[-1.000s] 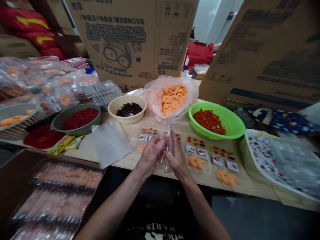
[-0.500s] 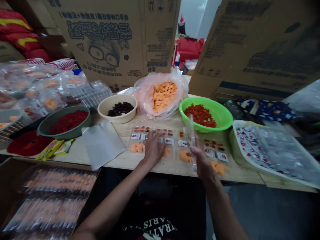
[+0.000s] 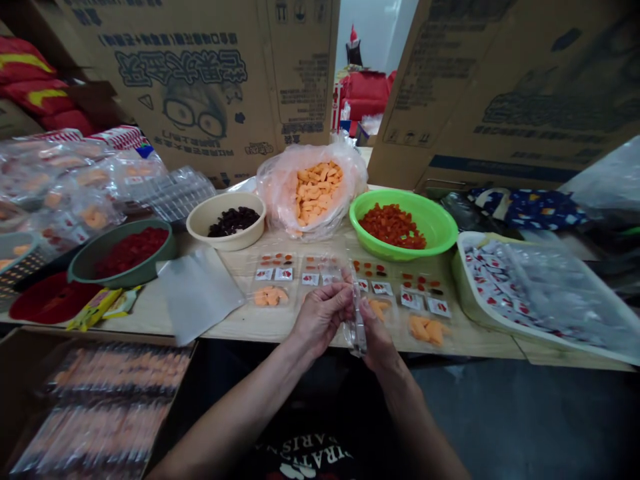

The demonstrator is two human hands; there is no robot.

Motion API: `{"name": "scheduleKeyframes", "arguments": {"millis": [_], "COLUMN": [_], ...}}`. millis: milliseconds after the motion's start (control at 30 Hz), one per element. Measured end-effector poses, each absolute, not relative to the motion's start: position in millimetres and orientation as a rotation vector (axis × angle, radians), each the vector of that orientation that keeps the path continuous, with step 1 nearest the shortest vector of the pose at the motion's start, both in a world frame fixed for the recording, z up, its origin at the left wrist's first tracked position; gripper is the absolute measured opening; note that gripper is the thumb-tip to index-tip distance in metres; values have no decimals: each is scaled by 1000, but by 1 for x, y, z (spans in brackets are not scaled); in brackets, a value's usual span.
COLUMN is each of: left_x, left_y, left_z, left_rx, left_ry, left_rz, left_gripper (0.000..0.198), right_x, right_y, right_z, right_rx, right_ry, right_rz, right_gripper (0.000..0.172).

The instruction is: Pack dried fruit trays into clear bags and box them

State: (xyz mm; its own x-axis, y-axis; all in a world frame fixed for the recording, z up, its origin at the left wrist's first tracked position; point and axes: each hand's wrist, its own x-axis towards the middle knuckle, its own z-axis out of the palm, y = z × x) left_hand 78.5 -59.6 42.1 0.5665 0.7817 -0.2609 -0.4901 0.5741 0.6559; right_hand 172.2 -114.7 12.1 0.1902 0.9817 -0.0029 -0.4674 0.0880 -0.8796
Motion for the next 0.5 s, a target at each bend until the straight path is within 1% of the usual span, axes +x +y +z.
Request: {"name": "scheduleKeyframes", "arguments": {"millis": [100,367,500], "left_x": [79,75,72], "left_y": [-62,-61,-60], "left_z": [44,46,46], "left_rx": [569,602,599], "left_ry": [561,553,541], "left_rz": [784,781,795], "left_gripper": [35,34,34], "right_x": [173,176,175], "right_y": [-116,-117,-117], "right_z": [15,17,18], "right_rx": [-868,-827,-873], "right_ry": [-701,-655,-678], "right_rz": [1260,1313,1341], "right_gripper": [57,43,42]}}
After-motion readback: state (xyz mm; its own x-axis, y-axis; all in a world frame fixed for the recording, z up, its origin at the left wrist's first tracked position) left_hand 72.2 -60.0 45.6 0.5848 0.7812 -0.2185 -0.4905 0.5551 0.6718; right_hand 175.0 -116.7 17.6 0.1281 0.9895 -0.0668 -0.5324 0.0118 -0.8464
